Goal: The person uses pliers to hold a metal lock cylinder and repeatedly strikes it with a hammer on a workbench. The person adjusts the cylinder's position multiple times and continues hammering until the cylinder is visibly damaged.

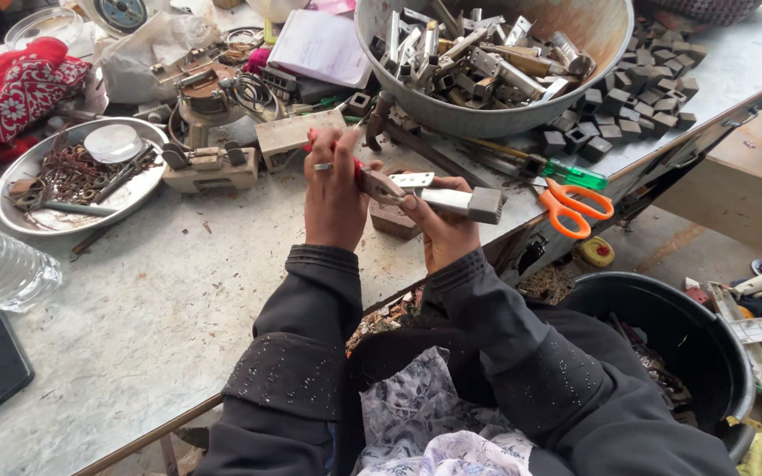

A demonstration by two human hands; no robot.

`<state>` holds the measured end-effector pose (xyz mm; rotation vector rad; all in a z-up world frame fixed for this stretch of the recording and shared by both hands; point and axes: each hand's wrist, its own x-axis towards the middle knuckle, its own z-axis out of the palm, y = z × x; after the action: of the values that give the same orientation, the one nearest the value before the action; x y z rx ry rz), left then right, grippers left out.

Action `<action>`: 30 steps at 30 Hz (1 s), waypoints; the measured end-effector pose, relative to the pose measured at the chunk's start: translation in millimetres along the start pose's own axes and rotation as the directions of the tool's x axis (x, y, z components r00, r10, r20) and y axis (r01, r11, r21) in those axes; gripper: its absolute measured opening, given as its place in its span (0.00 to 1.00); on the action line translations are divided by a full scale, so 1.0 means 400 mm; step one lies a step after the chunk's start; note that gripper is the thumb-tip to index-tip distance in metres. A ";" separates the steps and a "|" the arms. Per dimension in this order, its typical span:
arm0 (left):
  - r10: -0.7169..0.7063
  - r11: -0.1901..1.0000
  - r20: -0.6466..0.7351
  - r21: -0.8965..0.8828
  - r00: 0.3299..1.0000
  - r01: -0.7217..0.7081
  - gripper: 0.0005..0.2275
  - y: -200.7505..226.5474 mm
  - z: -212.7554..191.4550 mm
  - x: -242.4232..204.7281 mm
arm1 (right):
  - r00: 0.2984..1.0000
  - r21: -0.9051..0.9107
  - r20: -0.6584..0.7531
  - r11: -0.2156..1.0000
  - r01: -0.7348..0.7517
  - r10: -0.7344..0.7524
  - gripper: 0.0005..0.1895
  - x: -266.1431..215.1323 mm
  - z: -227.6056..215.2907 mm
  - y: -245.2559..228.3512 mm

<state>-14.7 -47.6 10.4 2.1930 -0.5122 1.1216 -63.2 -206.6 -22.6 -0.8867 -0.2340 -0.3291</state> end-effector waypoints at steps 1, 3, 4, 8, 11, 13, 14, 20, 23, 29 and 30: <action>-0.008 0.999 0.014 0.032 1.000 0.007 0.22 0.007 -0.003 -0.002 | 1.000 -0.008 -0.002 1.000 0.007 -0.007 0.19 -0.001 0.000 -0.002; 0.046 0.995 -0.063 0.095 0.997 -0.040 0.21 0.017 -0.012 -0.004 | 1.000 -0.024 -0.002 1.000 0.020 -0.020 0.19 -0.003 0.005 -0.010; 0.073 0.990 -0.101 0.129 0.992 -0.059 0.20 0.020 -0.014 -0.002 | 0.999 -0.005 -0.032 1.000 0.018 -0.019 0.19 -0.003 0.008 -0.017; -0.020 0.996 -0.120 0.081 0.993 0.030 0.23 0.021 -0.016 -0.002 | 0.997 0.024 -0.021 0.997 0.069 -0.069 0.18 -0.026 0.016 -0.055; -0.088 0.994 -0.108 0.048 0.990 0.094 0.26 0.015 -0.006 -0.007 | 0.987 -0.039 0.044 0.987 0.159 -0.157 0.19 -0.053 0.015 -0.076; -0.130 0.991 -0.076 0.029 0.989 0.132 0.29 0.010 0.002 -0.008 | 0.976 -0.089 0.072 0.973 0.213 -0.207 0.20 -0.061 0.013 -0.079; -0.152 0.988 -0.058 0.030 0.987 0.154 0.29 0.007 0.005 -0.009 | 0.971 -0.109 0.081 0.966 0.234 -0.226 0.20 -0.064 0.011 -0.076; -0.087 0.987 -0.059 0.131 0.994 0.094 0.32 -0.008 0.021 -0.024 | 0.980 -0.174 0.046 0.964 0.201 -0.196 0.22 -0.035 -0.015 -0.018; -0.055 0.984 -0.025 0.166 0.998 0.058 0.34 -0.017 0.028 -0.023 | 0.983 -0.182 0.023 0.966 0.183 -0.182 0.23 -0.019 -0.018 0.023; -0.109 0.978 0.106 0.189 0.988 0.088 0.28 0.002 -0.001 -0.009 | 0.991 -0.098 -0.068 0.989 0.108 -0.115 0.20 0.006 -0.008 0.035; -0.124 0.976 0.126 0.195 0.984 0.098 0.24 0.010 -0.010 -0.006 | 0.991 -0.081 -0.094 0.993 0.086 -0.093 0.20 0.013 -0.006 0.027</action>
<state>-20.7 -47.8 11.8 2.4437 -0.3475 0.9985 -54.3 -203.1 -30.2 -0.9355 -0.1720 -0.4663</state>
